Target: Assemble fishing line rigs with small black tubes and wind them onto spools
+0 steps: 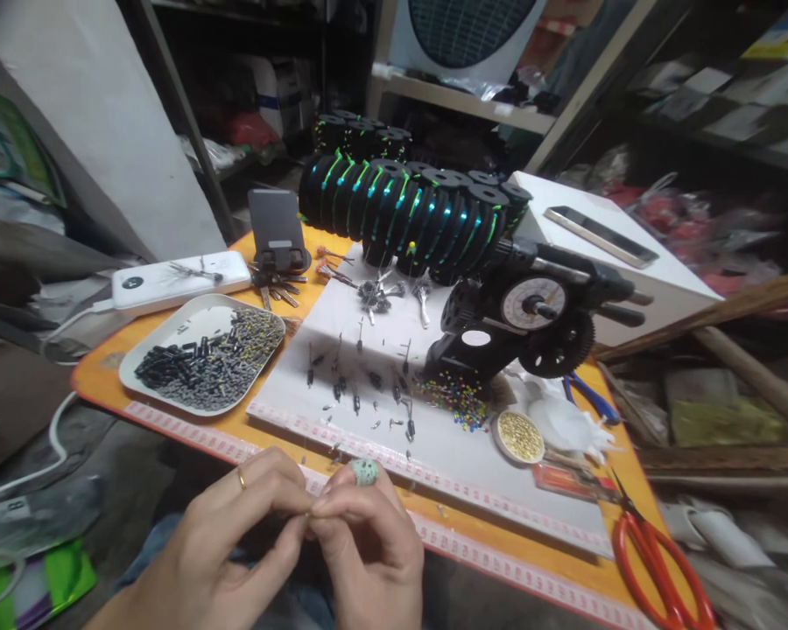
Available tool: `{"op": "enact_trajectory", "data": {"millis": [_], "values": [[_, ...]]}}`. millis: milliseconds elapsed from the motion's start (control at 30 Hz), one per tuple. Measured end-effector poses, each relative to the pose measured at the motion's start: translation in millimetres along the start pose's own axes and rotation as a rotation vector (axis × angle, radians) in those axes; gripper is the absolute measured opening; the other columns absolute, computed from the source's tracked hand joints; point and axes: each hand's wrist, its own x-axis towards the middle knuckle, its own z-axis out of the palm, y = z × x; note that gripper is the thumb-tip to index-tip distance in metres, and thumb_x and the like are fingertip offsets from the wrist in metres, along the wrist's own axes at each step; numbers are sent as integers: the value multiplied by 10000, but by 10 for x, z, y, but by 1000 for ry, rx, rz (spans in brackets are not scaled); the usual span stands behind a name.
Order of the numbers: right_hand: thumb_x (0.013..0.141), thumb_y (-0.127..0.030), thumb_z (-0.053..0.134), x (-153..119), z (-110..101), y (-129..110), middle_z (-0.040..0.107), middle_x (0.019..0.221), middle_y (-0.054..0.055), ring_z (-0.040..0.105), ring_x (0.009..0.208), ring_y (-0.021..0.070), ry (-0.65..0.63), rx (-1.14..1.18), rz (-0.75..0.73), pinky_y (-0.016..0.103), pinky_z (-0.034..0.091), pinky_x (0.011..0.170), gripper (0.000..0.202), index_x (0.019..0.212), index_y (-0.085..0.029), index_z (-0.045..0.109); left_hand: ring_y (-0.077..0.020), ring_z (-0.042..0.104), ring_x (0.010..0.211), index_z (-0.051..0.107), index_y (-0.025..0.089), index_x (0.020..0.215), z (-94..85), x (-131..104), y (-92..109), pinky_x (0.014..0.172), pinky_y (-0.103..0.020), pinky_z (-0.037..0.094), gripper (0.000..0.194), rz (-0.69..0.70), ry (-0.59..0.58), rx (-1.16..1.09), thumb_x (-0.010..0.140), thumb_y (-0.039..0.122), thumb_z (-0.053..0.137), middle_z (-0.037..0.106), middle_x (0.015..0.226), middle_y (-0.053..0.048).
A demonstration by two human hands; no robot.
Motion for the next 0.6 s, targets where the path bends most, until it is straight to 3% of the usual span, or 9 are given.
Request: {"op": "enact_trajectory", "data": {"millis": [300, 433, 600], "values": [[846, -225, 709, -8, -6, 36, 663, 744, 0, 643, 741, 137, 25, -60, -34, 228, 540, 724, 65, 833, -284, 733, -168, 645, 749, 585, 197, 877, -2, -18, -16, 650, -255, 528, 193, -17, 6, -19, 844, 27, 502, 644, 773, -42], [826, -193, 718, -9, -9, -18, 666, 802, 19, 649, 777, 155, 18, -151, -60, 244, 554, 715, 97, 844, -285, 744, -145, 645, 741, 589, 204, 895, -1, -42, -31, 662, -228, 526, 186, -28, 15, -42, 859, 35, 518, 650, 773, -21], [794, -123, 706, -40, -14, -102, 666, 861, 63, 653, 848, 209, 108, -342, -198, 295, 552, 730, 220, 955, -270, 735, -110, 652, 786, 572, 218, 960, -14, -80, -55, 739, -181, 516, 207, -18, 32, -53, 868, 33, 567, 680, 833, 9]]}}
